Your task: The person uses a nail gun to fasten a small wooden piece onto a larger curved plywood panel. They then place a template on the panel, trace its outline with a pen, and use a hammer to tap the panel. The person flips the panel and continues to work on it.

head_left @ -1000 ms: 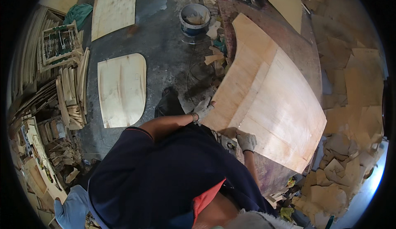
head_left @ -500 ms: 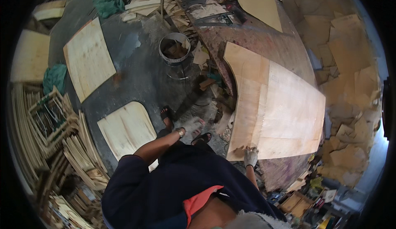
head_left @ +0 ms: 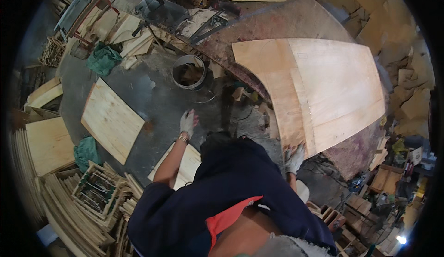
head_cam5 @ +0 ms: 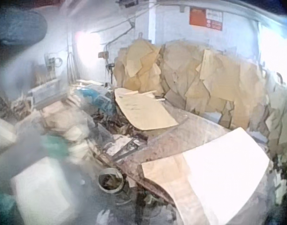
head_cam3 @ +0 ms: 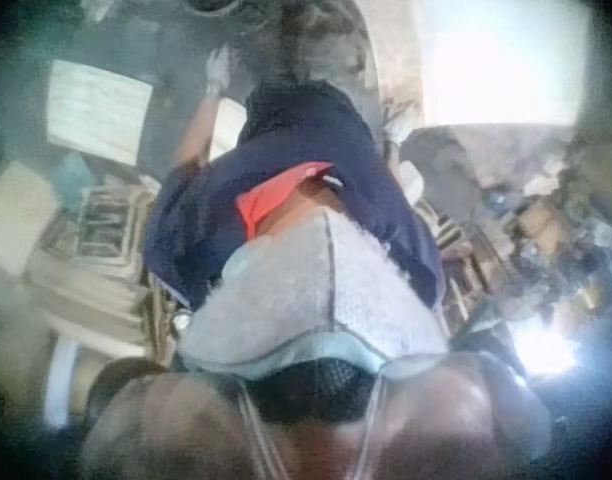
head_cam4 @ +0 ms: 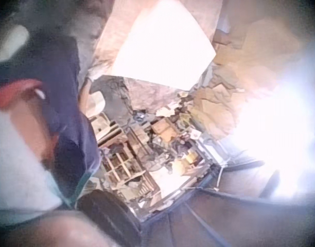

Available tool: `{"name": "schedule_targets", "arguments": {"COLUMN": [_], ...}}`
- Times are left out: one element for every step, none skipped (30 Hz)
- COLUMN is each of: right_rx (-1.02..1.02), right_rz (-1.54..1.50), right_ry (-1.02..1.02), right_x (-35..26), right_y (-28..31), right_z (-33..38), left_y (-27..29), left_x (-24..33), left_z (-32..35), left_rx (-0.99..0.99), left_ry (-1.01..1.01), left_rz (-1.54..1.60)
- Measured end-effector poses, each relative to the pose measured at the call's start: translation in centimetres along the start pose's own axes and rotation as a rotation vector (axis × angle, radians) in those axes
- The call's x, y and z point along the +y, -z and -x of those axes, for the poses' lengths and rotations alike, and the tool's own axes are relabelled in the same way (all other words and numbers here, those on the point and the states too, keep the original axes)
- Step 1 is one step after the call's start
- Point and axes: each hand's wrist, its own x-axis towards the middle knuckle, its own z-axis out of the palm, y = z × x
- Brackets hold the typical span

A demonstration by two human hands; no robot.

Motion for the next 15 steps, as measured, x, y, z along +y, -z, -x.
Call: {"name": "schedule_targets", "arguments": {"right_rx": [0.048,0.112,0.114,0.132,0.18,0.202,0.173,0.179,0.197,0.235,0.252,0.266,0.276,0.321,0.342], "right_rz": [-0.016,-0.035,-0.06,-0.086,-0.124,-0.112,-0.116,-0.127,-0.133,-0.148,-0.172,-0.196,-0.224,-0.244,-0.241], "right_ry": [0.025,0.066,0.073,0.101,0.143,0.147,0.081,0.052,0.036,-0.011,-0.073,-0.148,-0.248,-0.338,-0.36], "right_x": [-0.4,-1.1,-1.7,-2.3,-3.1,-3.8,-4.5,-5.3,-6.1,-7.0,-8.0,-9.1,-10.6,-12.3,-14.2], "right_y": [0.0,-0.2,-0.1,0.2,0.2,0.5,0.7,0.8,0.7,0.5,0.2,-0.3,-0.9,-1.5,-2.4], "right_z": [-0.8,-1.6,-1.7,-2.3,-3.2,-3.1,-2.6,-2.6,-2.4,-1.8,-1.1,-0.2,0.7,1.9,2.7], "left_y": [-1.9,-4.1,-5.8,-7.4,-9.4,-11.0,-12.7,-14.2,-15.4,-17.2,-19.0,-20.7,-22.5,-23.9,-25.4], "left_x": [2.1,4.5,6.2,8.4,11.4,13.9,16.2,19.2,22.2,25.0,27.6,30.1,32.7,35.0,37.3], "left_z": [-0.9,-2.0,-2.6,-3.7,-5.7,-7.4,-9.3,-11.9,-14.8,-17.9,-21.1,-24.3,-27.6,-30.7,-33.6], "left_rx": [-0.028,-0.065,-0.089,-0.12,-0.156,-0.202,-0.276,-0.34,-0.408,-0.451,-0.443,-0.479,-0.491,-0.517,-0.524], "left_ry": [-0.036,-0.107,-0.143,-0.158,-0.179,-0.213,-0.259,-0.347,-0.419,-0.448,-0.414,-0.385,-0.334,-0.311,-0.251], "left_rz": [0.02,0.12,0.203,0.188,0.174,0.219,0.275,0.227,0.177,0.206,0.192,0.235,0.243,0.248,0.228]}}
